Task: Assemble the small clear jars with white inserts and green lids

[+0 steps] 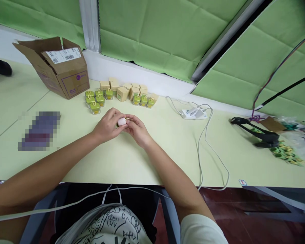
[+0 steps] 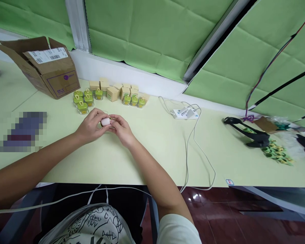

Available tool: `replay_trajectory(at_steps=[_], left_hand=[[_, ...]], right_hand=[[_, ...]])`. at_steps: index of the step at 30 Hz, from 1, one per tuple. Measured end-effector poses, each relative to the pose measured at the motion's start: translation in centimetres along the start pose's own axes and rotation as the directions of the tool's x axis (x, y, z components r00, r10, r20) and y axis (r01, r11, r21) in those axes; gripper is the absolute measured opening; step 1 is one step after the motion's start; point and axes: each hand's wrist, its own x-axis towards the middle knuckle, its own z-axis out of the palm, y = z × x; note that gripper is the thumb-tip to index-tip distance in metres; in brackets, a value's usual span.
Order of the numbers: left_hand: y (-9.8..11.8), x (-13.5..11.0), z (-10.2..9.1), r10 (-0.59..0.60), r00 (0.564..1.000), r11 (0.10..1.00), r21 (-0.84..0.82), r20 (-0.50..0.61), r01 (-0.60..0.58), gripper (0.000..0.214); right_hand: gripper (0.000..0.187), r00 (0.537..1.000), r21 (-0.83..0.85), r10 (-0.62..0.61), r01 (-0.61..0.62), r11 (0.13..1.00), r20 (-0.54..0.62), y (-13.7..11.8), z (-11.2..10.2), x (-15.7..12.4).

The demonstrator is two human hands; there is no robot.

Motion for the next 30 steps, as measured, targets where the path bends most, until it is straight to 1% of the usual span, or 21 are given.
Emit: replay_trajectory(at_steps=[3,7,9,12,17,22,26,28,30], left_hand=[[-0.28,-0.08,0.03,-0.024,1.000,1.000,0.001,0.015,0.024,0.022],[-0.46,-0.19,0.03,-0.049,0.998,0.998,-0.039,0.049,0.051,0.026],[-0.44,-0.24,0.06,-0.059,0.997,0.997,-0.055,0.050,0.061,0.027],[-0.39,-0.33,0.31,-0.071,0.997,0.994,-0.078,0.027,0.072,0.027],[-0.40,-0.43,0.84,-0.071,0.997,0.989,-0.130,-0.044,0.065,0.031],[-0.43,-0.21,0.76,-0.119,0.986,0.980,-0.173,-0.119,0.097,0.031],[-0.43,-0.05,0.75,-0.196,0.972,0.961,-0.222,-0.127,0.164,0.031],[-0.50,-0.03,0.83,-0.247,0.959,0.945,-0.251,-0.137,0.208,0.032],[-0.63,-0.04,0.93,-0.300,0.942,0.923,-0.296,-0.153,0.246,0.033]], right_hand=[[0.028,0.999,0.024,0.011,-0.012,1.000,0.035,-0.20,-0.03,0.00],[0.030,0.997,0.077,0.018,-0.023,0.997,0.069,-0.18,-0.17,0.07],[0.032,0.996,0.101,0.030,-0.038,0.994,0.081,-0.16,-0.25,0.07],[0.033,0.994,0.131,0.054,-0.066,0.989,0.093,-0.23,-0.26,0.00],[0.036,0.991,0.165,0.088,-0.105,0.981,0.105,-0.56,-0.06,-0.20],[0.031,0.992,0.185,0.112,-0.122,0.975,0.061,-0.87,-0.08,-0.22],[0.021,0.990,0.221,0.133,-0.138,0.966,0.038,-0.79,-0.16,0.09],[0.014,0.987,0.253,0.160,-0.155,0.955,0.000,-0.70,-0.29,0.37],[0.011,0.979,0.288,0.199,-0.176,0.941,-0.052,-0.67,-0.53,0.70]])
